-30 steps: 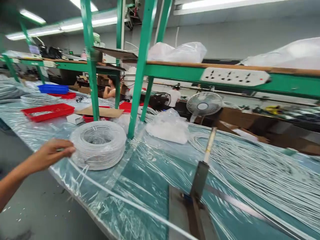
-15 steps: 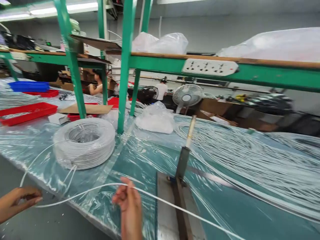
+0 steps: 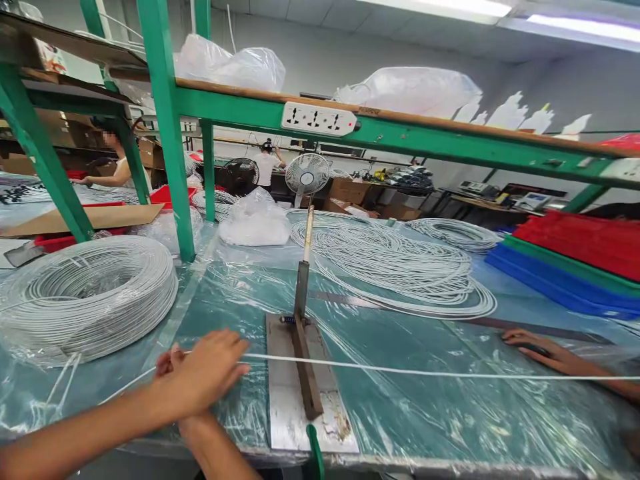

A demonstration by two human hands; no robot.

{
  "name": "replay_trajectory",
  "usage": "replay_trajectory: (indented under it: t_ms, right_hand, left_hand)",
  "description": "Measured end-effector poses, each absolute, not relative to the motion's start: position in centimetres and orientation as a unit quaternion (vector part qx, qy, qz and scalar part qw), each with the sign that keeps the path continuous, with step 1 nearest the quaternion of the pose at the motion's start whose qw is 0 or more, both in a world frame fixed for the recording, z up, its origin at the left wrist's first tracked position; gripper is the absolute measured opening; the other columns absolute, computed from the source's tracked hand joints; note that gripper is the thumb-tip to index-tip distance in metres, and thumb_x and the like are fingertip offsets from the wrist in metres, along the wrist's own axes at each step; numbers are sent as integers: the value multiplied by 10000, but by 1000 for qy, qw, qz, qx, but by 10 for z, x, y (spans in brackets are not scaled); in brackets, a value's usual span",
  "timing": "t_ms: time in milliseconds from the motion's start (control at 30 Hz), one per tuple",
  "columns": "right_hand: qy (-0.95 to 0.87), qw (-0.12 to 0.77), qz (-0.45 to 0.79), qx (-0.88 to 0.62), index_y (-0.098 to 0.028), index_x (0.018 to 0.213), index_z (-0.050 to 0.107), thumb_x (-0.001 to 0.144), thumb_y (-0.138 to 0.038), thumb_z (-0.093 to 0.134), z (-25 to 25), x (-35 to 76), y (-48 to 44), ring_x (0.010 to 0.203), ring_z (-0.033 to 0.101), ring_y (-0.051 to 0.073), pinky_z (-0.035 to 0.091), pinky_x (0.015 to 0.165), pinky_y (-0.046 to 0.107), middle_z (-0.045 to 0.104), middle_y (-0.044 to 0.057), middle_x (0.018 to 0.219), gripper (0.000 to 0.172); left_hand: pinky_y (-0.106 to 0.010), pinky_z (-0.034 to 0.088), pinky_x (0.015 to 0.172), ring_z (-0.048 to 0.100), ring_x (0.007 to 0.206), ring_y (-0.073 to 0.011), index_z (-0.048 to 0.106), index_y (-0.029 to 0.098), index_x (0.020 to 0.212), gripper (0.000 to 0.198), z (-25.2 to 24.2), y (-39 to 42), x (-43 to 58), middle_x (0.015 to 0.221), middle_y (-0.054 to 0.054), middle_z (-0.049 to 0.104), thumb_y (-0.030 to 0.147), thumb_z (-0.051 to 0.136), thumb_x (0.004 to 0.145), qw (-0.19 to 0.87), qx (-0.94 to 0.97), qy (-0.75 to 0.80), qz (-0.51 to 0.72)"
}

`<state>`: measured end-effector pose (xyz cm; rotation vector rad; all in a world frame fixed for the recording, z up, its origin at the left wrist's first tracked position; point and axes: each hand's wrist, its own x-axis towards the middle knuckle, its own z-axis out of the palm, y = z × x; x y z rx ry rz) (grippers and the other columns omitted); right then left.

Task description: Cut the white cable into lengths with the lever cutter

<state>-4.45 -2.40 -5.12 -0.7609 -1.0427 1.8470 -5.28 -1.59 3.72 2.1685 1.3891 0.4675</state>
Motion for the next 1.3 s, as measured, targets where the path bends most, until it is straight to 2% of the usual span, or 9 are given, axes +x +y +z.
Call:
replay_trajectory:
  t_ms: [133,267,400,467,600,700,833,1133,1300]
  right_hand:
    - [-471,358,740,-320,-237,627,583,671,-795,491,-64,-30,-21,473,464,113,346,459,203,506,-44,533,567]
    - [-587,187,734,-288,-208,818,703,713,-622,621,-52,25,-37,377,451,88,278,355,160,570,-43,519,434]
    - [-703,57,680,-197,-186,1074,706,861,-421,568,20,101,-33,594,563,97,420,547,171,649,3,721,346]
    - [-693,140,659,-257,-153,1002,720,854,-497,550,63,130,-2,475,508,93,412,455,184,602,10,609,412]
    - [-551,513,443,-487,-127,809,650,812,-374,667,118,161,106,374,375,47,276,367,132,486,-36,477,248]
    - [-488,519,442,-545,-116,882,573,921,-343,539,125,169,184,329,331,56,207,334,146,464,-39,459,233]
    - [-457,480,503,-555,-117,865,531,987,-480,363,120,167,239,337,337,56,227,337,159,466,-40,519,418]
    - [-435,466,560,-529,-129,725,520,941,-622,210,135,166,237,297,190,28,123,365,141,334,-71,385,622]
    - [-446,478,558,-511,4,772,559,884,-489,15,159,191,170,339,365,-34,145,408,176,440,-39,432,743]
  left_hand:
    - [-215,362,528,525,607,-148,679,139,899,241,9,13,-10,669,-31,609,346,565,848,357,806,446,154]
    - [-186,304,486,470,564,-105,695,88,930,366,-7,27,-2,681,-25,628,349,439,917,407,782,425,206]
    - [-193,335,528,506,598,-117,713,102,886,320,-9,28,-5,697,-21,651,308,469,897,407,777,419,234]
    - [-212,390,604,559,654,-143,717,138,882,268,-7,24,-7,738,-21,675,268,483,886,394,785,417,234]
    - [-313,449,720,624,741,-235,592,190,1179,327,-4,19,-5,799,-71,683,261,389,933,280,834,444,171]
    - [-336,459,713,625,776,-266,583,159,1105,310,-7,19,1,833,-112,662,158,339,915,194,866,453,90]
    - [-294,442,717,614,855,-241,602,131,915,243,-16,23,7,943,-124,644,59,379,851,215,855,456,123]
    - [-213,356,541,606,680,-151,652,136,788,339,-30,30,16,723,-16,656,437,527,882,307,774,509,219]
    - [-277,412,681,635,792,-228,677,202,945,216,-26,29,20,765,-36,673,361,543,887,293,794,500,184]
